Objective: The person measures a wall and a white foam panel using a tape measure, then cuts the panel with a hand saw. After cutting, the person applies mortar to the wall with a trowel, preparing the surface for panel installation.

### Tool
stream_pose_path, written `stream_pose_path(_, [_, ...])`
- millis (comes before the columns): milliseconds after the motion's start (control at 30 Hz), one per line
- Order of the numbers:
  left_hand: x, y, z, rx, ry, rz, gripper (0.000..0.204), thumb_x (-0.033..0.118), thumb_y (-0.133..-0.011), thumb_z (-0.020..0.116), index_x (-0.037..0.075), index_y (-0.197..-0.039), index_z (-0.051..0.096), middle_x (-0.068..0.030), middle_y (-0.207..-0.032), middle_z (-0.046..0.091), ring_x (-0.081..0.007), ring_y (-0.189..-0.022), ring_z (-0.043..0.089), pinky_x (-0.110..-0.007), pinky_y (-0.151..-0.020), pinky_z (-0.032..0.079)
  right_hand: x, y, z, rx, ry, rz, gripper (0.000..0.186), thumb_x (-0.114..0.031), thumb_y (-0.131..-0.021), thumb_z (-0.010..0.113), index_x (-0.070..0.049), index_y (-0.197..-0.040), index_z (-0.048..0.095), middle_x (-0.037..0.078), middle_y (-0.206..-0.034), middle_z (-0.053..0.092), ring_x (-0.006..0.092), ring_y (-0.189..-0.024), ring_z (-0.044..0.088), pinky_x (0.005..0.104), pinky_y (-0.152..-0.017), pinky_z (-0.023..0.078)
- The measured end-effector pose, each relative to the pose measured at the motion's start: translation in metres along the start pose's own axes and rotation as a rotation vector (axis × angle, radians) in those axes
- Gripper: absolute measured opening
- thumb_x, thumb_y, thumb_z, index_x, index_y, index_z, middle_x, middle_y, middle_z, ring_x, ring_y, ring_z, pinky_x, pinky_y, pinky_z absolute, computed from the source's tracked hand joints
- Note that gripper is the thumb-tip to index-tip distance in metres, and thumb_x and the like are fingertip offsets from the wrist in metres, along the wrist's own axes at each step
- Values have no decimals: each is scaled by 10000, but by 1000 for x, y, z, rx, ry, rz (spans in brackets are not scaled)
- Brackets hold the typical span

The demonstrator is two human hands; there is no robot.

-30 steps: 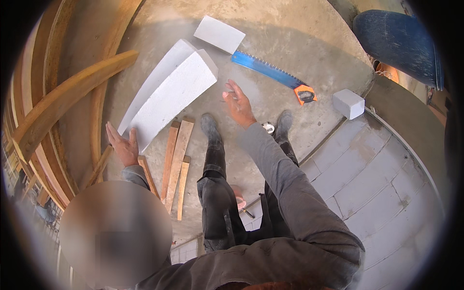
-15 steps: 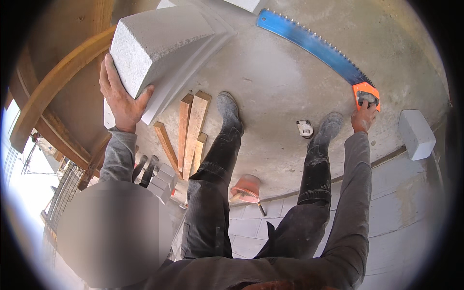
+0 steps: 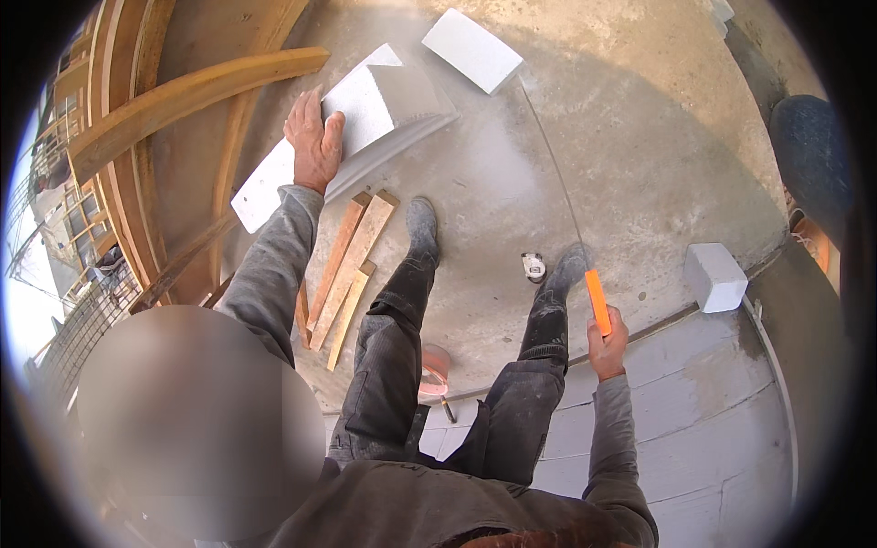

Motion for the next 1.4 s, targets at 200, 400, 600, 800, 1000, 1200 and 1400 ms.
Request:
stream_pose_path(200, [48, -28, 23, 93, -33, -479, 378, 401, -939, 457, 142, -1126, 658, -69, -1199, 606, -257, -1255, 436, -599, -1120, 70, -160, 67, 30, 77, 16, -177, 235, -115, -814, 728, -11, -925, 549, 57, -676, 572, 120, -562, 541, 271, -534, 452])
stream_pose_path(400, [57, -33, 16, 49, -41, -491, 501, 540, -847, 573, 101, -1068, 670, -40, -1127, 626, -230, -1207, 453, -602, -1127, 56, -252, 25, 107, 46, -32, -252, 210, -95, -825, 716, -18, -925, 548, 63, -646, 577, 139, -531, 555, 278, -520, 455])
stream_pose_path(600, [60, -36, 12, 22, -71, -481, 543, 573, -798, 623, 107, -1074, 663, -52, -1114, 621, -234, -1198, 455, -593, -1129, 54, -260, 22, 119, 36, 11, -202, 206, -108, -828, 716, -17, -900, 546, 44, -657, 576, 87, -558, 524, 263, -522, 443])
stream_pose_path(800, [55, -35, 19, 40, -87, -478, 478, 541, -783, 652, 144, -1048, 666, -58, -1094, 621, -237, -1176, 465, -580, -1127, 61, -251, 27, 117, 23, -4, -214, 219, -106, -802, 738, -13, -896, 563, 71, -660, 595, 154, -539, 577, 302, -524, 476])
stream_pose_path(1000, [47, -34, 26, 90, -139, -449, 432, 507, -775, 669, 151, -1020, 674, -58, -1064, 628, -244, -1143, 488, -584, -1113, 84, -244, 20, 111, 0, -3, -319, 213, -98, -795, 737, -16, -879, 559, 90, -658, 593, 215, -536, 593, 320, -522, 483])
stream_pose_path(1200, [60, -38, 22, 88, -59, -457, 422, 514, -784, 666, 144, -987, 682, -59, -1048, 635, -248, -1134, 502, -591, -1112, 83, -260, -45, 130, -55, 55, -245, 207, -122, -806, 724, -26, -849, 546, 101, -653, 590, 256, -542, 601, 337, -520, 486])
stream_pose_path(1400, [45, -27, 30, 81, -144, -439, 420, 494, -759, 694, 140, -983, 682, -44, -1035, 638, -248, -1111, 513, -588, -1111, 91, -253, 18, 108, -24, -27, -281, 188, -90, -798, 723, -17, -858, 561, 88, -625, 574, 225, -510, 586, 334, -486, 462])
Point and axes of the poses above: each hand's wrist, its own y-axis away from the middle knuckle, its own z-axis out of the palm, x = y × z, the point moved 2 cm from there along -y, towards the middle knuckle
